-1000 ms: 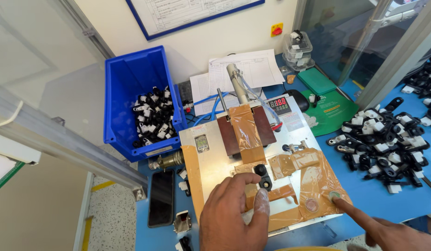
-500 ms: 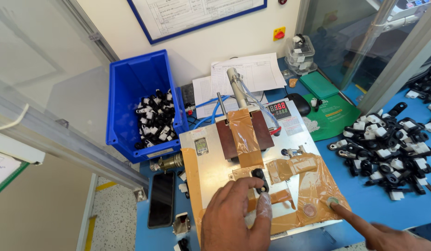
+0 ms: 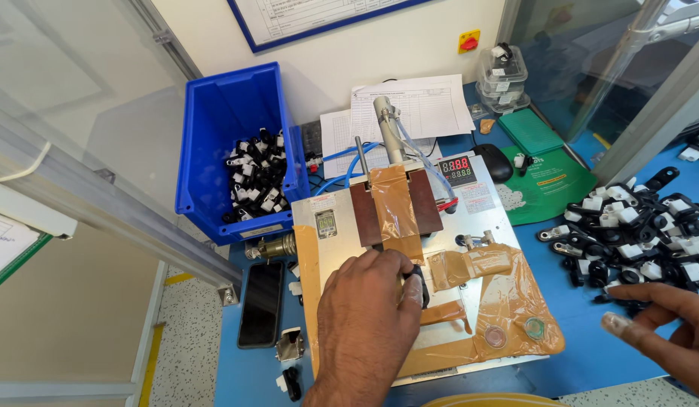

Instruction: The person picks black plastic parts from a blue bin and from the bench, places each part into the fixture of a small bench-top press machine, and presses it, then sets the pressed part onto a growing pile on the right side of the workbench. The cycle is repeated continuously throughout the episode.

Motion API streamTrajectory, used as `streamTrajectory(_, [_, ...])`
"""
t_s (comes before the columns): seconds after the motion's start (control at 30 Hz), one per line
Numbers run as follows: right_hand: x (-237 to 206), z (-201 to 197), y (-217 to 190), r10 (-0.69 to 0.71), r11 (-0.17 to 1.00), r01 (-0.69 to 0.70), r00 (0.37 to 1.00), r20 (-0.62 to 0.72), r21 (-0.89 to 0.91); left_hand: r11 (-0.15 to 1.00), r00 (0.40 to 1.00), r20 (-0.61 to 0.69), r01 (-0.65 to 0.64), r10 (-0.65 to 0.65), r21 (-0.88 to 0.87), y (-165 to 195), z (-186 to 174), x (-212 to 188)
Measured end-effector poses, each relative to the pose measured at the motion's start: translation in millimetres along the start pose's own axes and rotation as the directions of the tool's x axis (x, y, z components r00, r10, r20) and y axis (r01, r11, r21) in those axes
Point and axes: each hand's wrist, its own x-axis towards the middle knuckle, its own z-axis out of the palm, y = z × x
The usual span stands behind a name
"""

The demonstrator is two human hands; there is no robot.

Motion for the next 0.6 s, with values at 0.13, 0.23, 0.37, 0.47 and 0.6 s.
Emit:
streamTrajectory(0.13, [21.1, 5.6, 21.9, 0.007, 0.998, -0.005, 1.000, 0.026, -0.067, 0.998, 1.000, 0.013, 0.001, -0.002, 0.057, 2.1, 1.7, 5.0])
streamTrajectory(0.23, [36.0, 10.8, 33.2, 0.049, 0.997, -0.047, 0.998, 0.037, -0.065, 0.995, 1.000, 0.030, -0.004, 0.001, 0.098, 5.0, 2.6, 9.0])
streamTrajectory(0.37, [68.2, 19.8, 44.8, -0.048, 0.989, 0.044, 0.999, 0.023, 0.144, 0.991, 0.995, 0.079, 0.042, -0.053, 0.130, 11.5, 1.9, 13.4])
streamTrajectory(0.47, [108.5, 23.0, 44.4, -0.112, 0.968, 0.113, 0.994, -0.014, 0.223, 0.978, 0.986, 0.132, 0.071, -0.098, 0.195, 16.0, 1.1, 17.9])
streamTrajectory(0.6, [158.1, 15.4, 34.2, 0.021, 0.992, -0.004, 0.991, -0.133, 0.122, 0.977, 0.981, 0.104, 0.147, -0.164, 0.151, 18.4, 1.2, 18.7])
